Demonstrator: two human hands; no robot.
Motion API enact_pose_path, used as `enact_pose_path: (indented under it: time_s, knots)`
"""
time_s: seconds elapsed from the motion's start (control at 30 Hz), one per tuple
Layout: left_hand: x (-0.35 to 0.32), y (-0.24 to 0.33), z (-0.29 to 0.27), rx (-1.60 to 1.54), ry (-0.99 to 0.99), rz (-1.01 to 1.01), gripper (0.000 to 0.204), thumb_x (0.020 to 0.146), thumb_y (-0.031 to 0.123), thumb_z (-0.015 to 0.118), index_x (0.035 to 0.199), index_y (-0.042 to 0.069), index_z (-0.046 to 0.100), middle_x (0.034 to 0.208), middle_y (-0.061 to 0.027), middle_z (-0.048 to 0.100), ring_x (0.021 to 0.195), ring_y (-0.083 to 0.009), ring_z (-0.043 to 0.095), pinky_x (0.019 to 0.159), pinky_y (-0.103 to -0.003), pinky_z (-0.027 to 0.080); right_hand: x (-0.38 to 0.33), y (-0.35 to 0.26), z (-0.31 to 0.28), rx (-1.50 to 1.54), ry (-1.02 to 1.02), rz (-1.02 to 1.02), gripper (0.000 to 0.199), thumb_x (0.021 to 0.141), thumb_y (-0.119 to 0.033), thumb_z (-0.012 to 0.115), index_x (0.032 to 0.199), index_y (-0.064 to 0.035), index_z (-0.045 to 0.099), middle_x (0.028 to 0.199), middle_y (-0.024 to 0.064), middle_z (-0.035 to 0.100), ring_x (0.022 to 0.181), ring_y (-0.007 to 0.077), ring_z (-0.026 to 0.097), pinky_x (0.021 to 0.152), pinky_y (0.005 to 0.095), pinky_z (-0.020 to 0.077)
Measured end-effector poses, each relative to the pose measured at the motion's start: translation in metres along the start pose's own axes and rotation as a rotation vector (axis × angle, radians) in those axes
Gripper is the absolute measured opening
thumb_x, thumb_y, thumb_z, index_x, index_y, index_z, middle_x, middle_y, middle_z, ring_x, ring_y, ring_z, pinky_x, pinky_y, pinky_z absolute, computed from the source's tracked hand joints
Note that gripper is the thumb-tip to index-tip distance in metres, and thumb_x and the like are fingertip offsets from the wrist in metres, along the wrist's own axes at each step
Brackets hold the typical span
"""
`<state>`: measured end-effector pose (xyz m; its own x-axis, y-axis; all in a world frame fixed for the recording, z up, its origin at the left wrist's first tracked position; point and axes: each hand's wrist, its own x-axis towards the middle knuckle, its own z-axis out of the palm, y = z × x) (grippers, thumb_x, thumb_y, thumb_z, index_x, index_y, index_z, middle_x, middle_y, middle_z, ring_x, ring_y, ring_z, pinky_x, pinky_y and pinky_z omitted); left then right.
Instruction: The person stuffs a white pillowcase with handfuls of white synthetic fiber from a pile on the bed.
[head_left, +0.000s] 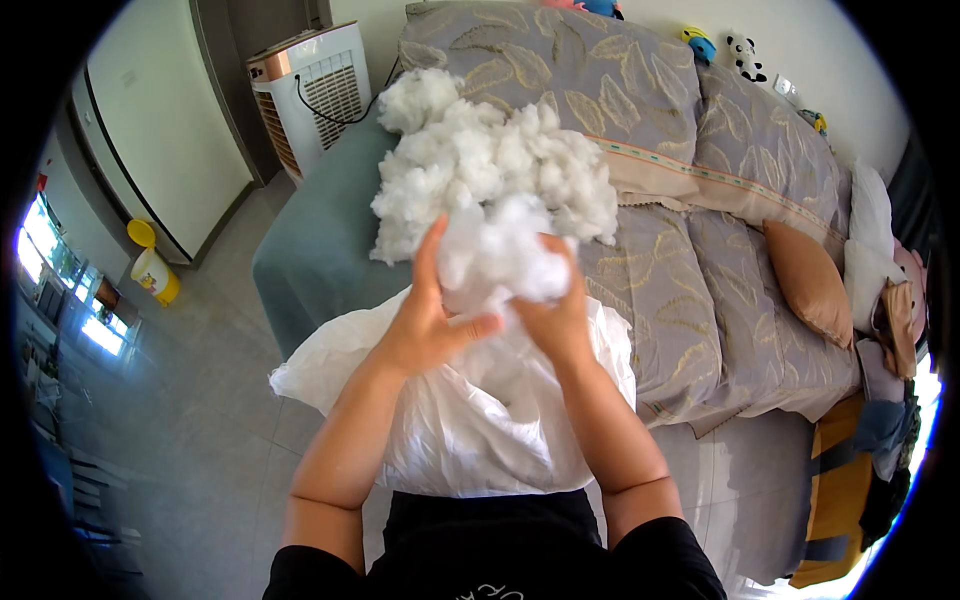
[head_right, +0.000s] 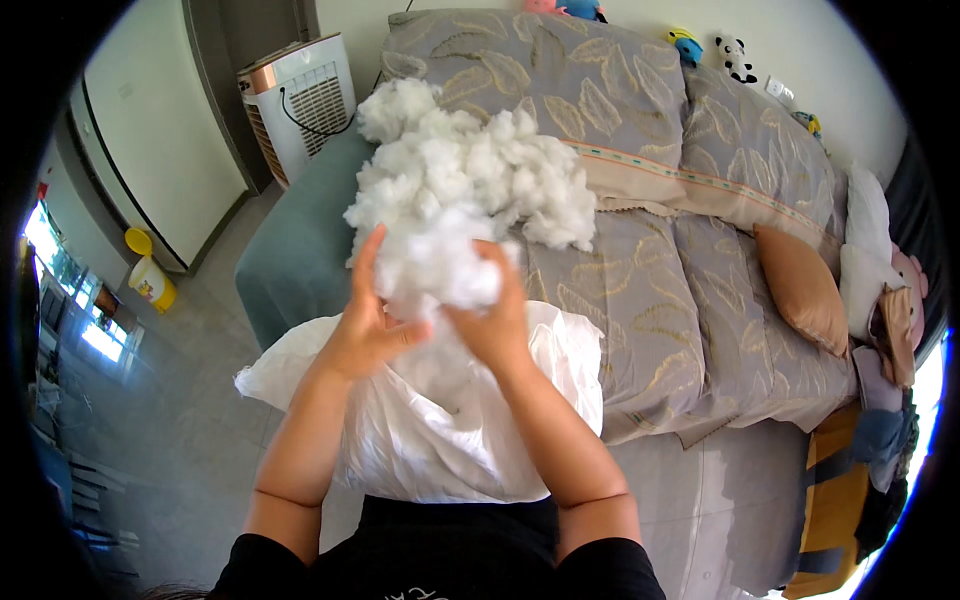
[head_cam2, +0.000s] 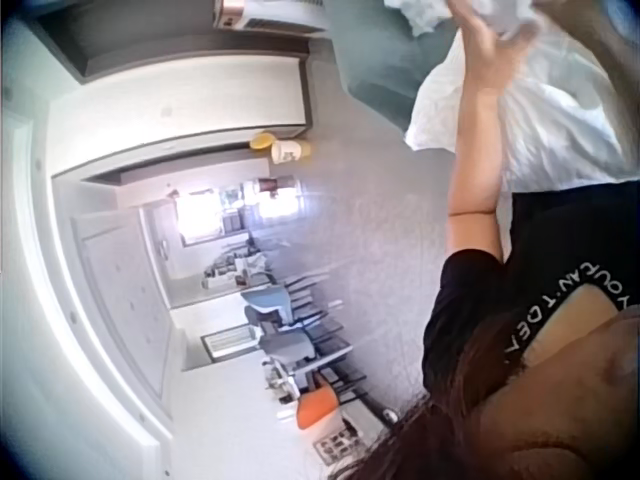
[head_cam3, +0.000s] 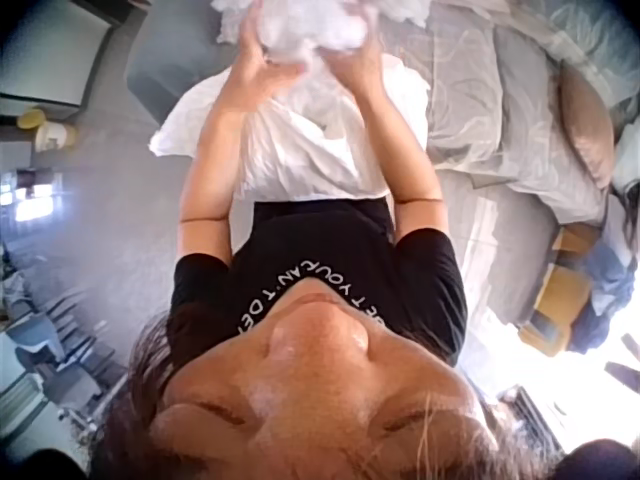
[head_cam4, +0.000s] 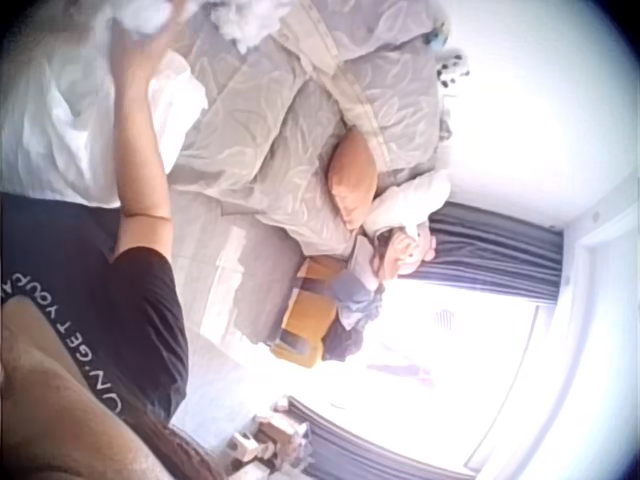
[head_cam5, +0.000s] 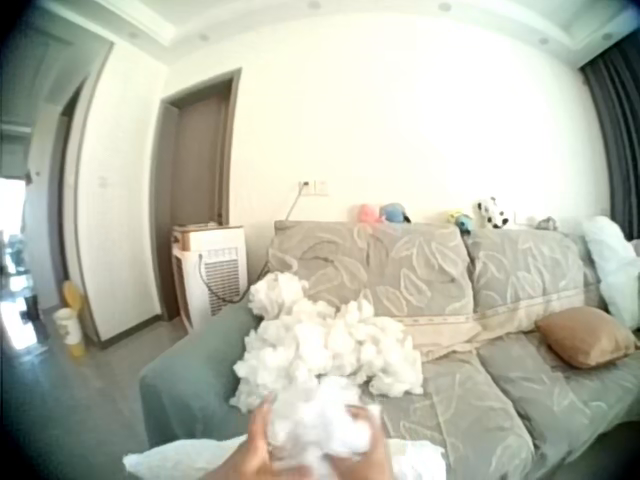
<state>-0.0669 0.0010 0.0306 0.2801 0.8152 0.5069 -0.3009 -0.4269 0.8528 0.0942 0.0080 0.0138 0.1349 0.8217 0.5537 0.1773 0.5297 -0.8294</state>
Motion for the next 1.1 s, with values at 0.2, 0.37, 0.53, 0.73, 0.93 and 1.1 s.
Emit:
enact_pose_path:
  time_s: [0.2, 0.37, 0.53, 0.73, 0.93, 1.1]
  knots:
    - [-0.019, 0.011, -0.011, 0.765, -0.211, 0.181, 0.077, 0.059, 0.003, 0.073, 0.130, 0.011, 0.043, 0.125, -0.0150, 0.045, 0.115, -0.0320, 0.046, 0.092, -0.037, 0.042, -0.027, -0.035, -0.019, 0.616, -0.824, 0.454, 0.053, 0.081, -0.010, 0.063, 0.129, -0.0053, 0.040, 0.116, 0.0054, 0.051, 0.107, 0.0166, 0.049, 0.086, 0.0306, 0.0439]
    - [-0.040, 0.017, -0.032, 0.648, -0.390, -0.126, 0.036, 0.054, -0.005, 0.059, 0.089, 0.001, 0.060, 0.087, -0.0159, 0.061, 0.080, -0.0327, 0.059, 0.070, -0.037, 0.046, -0.030, -0.033, -0.055, 0.021, -0.930, 0.208, 0.025, 0.079, -0.012, 0.066, 0.101, -0.0045, 0.059, 0.094, 0.0084, 0.061, 0.086, 0.0161, 0.059, 0.072, 0.0268, 0.0479]
    - [-0.054, 0.017, -0.028, 0.791, -0.940, -0.447, 0.027, 0.052, -0.003, 0.054, 0.078, 0.001, 0.060, 0.077, -0.0176, 0.061, 0.075, -0.0347, 0.059, 0.065, -0.040, 0.046, -0.069, -0.017, -0.064, -0.054, -1.117, -0.068, 0.019, 0.074, -0.018, 0.069, 0.085, -0.0032, 0.064, 0.084, 0.0057, 0.062, 0.087, 0.0225, 0.058, 0.092, 0.0448, 0.0370]
    - [-0.070, -0.005, 0.003, 1.252, -0.976, -0.419, 0.018, 0.061, 0.005, 0.058, 0.079, 0.005, 0.062, 0.080, -0.0142, 0.063, 0.077, -0.0331, 0.061, 0.067, -0.043, 0.048, -0.087, -0.023, -0.051, -0.977, -1.205, -0.290, 0.031, 0.066, -0.034, 0.069, 0.078, -0.0060, 0.069, 0.083, 0.0045, 0.059, 0.101, 0.0240, 0.048, 0.107, 0.0580, 0.0112]
    - [-0.088, -0.047, 0.002, 1.391, -0.839, -0.353, 0.022, 0.068, 0.008, 0.058, 0.090, 0.004, 0.060, 0.092, -0.0135, 0.061, 0.085, -0.0344, 0.059, 0.075, -0.043, 0.048, -0.062, -0.019, -0.074, -1.228, -1.033, -0.381, 0.017, 0.062, -0.027, 0.068, 0.066, -0.0109, 0.069, 0.088, 0.0033, 0.057, 0.101, 0.0255, 0.046, 0.108, 0.0544, 0.0127]
    - [-0.056, -0.060, 0.027, 1.214, -0.464, -0.105, 0.052, 0.068, 0.004, 0.059, 0.117, 0.003, 0.042, 0.114, -0.0200, 0.046, 0.104, -0.0377, 0.048, 0.084, -0.043, 0.045, -0.046, -0.031, -0.085, -0.898, -0.637, -0.573, 0.012, 0.055, -0.016, 0.068, 0.061, -0.0063, 0.064, 0.087, 0.0065, 0.056, 0.091, 0.0254, 0.050, 0.093, 0.0449, 0.0389]
